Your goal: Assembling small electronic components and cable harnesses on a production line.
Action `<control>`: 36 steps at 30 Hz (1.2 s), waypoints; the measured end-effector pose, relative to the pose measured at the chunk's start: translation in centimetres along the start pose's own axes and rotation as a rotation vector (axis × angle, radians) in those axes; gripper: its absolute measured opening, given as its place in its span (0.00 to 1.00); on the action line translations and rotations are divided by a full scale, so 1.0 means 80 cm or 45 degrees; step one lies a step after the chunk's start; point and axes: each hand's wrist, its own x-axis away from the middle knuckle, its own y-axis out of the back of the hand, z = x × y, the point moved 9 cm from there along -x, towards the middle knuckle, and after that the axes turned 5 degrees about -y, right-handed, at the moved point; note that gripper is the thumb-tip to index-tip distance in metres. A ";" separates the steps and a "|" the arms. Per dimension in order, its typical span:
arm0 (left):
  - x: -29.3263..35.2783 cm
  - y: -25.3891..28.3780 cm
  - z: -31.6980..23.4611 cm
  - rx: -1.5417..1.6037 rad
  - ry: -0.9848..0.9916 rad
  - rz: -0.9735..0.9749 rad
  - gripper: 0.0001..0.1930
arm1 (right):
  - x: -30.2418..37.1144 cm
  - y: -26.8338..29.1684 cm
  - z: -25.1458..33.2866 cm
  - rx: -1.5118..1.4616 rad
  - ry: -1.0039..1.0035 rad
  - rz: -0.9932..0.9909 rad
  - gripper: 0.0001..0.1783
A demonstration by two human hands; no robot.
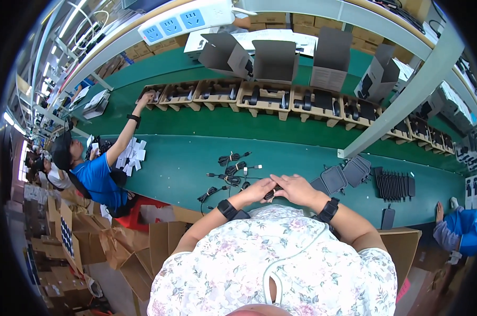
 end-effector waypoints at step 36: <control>0.044 0.186 0.156 -0.139 -0.123 -0.881 0.07 | -0.194 0.168 -0.345 -0.135 -0.891 -0.791 0.20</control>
